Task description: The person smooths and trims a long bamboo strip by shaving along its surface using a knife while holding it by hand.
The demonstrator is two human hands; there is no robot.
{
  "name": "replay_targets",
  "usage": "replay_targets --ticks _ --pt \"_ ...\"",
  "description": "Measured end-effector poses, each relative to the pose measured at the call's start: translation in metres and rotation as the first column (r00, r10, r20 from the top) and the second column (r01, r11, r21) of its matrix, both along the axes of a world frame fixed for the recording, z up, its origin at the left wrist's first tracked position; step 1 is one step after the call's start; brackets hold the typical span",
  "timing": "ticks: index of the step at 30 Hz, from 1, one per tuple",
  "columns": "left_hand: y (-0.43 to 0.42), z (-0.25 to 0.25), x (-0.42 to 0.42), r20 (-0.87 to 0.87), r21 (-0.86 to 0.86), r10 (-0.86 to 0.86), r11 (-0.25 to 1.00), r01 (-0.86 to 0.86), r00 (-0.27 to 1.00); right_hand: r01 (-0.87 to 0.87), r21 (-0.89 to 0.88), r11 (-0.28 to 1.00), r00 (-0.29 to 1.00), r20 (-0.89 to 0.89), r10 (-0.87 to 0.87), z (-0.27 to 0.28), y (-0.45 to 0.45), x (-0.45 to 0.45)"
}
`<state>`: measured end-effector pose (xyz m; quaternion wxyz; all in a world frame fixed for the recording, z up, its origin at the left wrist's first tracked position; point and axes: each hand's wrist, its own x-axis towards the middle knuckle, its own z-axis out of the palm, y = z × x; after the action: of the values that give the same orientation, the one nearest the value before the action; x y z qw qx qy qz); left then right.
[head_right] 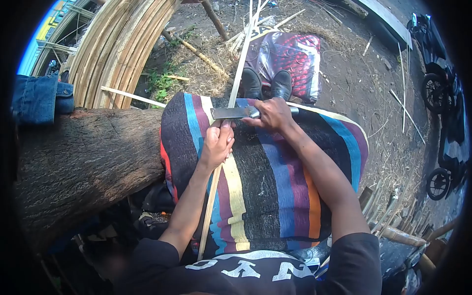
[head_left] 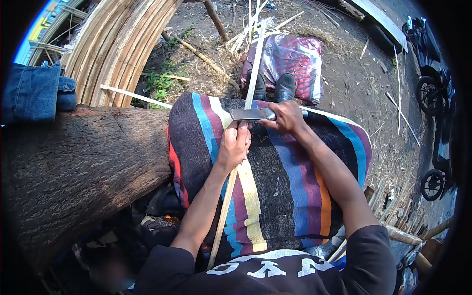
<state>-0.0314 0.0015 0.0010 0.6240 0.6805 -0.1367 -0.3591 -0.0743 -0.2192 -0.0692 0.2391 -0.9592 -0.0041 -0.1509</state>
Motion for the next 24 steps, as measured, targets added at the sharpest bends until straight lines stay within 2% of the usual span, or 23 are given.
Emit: replay_targets --ticks 4,6,8,11,16,18,19,20,21,22,23,24 --pt "0.007 -0.006 0.001 -0.030 -0.014 0.022 1.000 -0.022 0.999 -0.036 0.040 0.999 0.999 0.033 0.035 -0.008 0.001 0.007" --pt "0.007 -0.012 0.006 -0.030 -0.041 0.025 0.999 -0.026 0.999 -0.016 -0.087 0.996 1.000 -0.004 0.015 -0.013 -0.001 0.012" --pt "0.004 -0.008 0.008 -0.034 -0.073 0.026 0.997 -0.028 0.999 0.010 -0.091 0.996 0.999 0.043 -0.007 -0.014 -0.003 0.015" --pt "-0.003 -0.002 0.009 -0.036 -0.030 0.019 0.999 -0.020 0.999 0.096 -0.148 0.984 0.989 0.130 -0.076 -0.016 -0.012 0.017" --pt "-0.010 0.003 0.008 -0.138 -0.135 0.023 0.990 -0.041 0.990 0.125 -0.153 0.980 0.992 0.049 -0.119 -0.006 -0.024 0.014" --pt "-0.004 0.014 0.005 -0.199 -0.180 0.004 0.983 -0.040 0.980 0.168 -0.157 0.973 0.968 0.212 -0.133 -0.009 -0.028 0.016" --pt "0.000 0.018 0.002 -0.256 -0.222 -0.015 0.974 -0.044 0.967 0.503 -0.052 0.863 0.861 -0.052 -0.505 0.005 -0.032 0.020" --pt "0.006 0.018 -0.011 -0.252 -0.224 -0.019 0.974 -0.039 0.968 0.709 -0.027 0.704 0.684 -0.215 -0.697 0.014 -0.067 0.021" --pt "0.014 0.015 -0.026 -0.222 -0.218 -0.053 0.976 0.003 0.974 0.799 -0.085 0.595 0.573 -0.190 -0.797 0.012 -0.101 0.009" --pt "0.019 0.011 -0.025 -0.183 -0.212 -0.086 0.976 0.046 0.979 0.828 -0.002 0.561 0.551 -0.190 -0.813 0.014 -0.123 -0.002" --pt "0.017 0.007 -0.017 -0.219 -0.195 -0.054 0.981 0.010 0.974 0.826 0.113 0.553 0.563 -0.232 -0.793 0.025 -0.127 -0.007" --pt "0.015 0.001 -0.007 -0.187 -0.152 0.009 0.988 -0.038 0.982 0.819 0.092 0.566 0.570 -0.237 -0.787 0.025 -0.121 -0.011"
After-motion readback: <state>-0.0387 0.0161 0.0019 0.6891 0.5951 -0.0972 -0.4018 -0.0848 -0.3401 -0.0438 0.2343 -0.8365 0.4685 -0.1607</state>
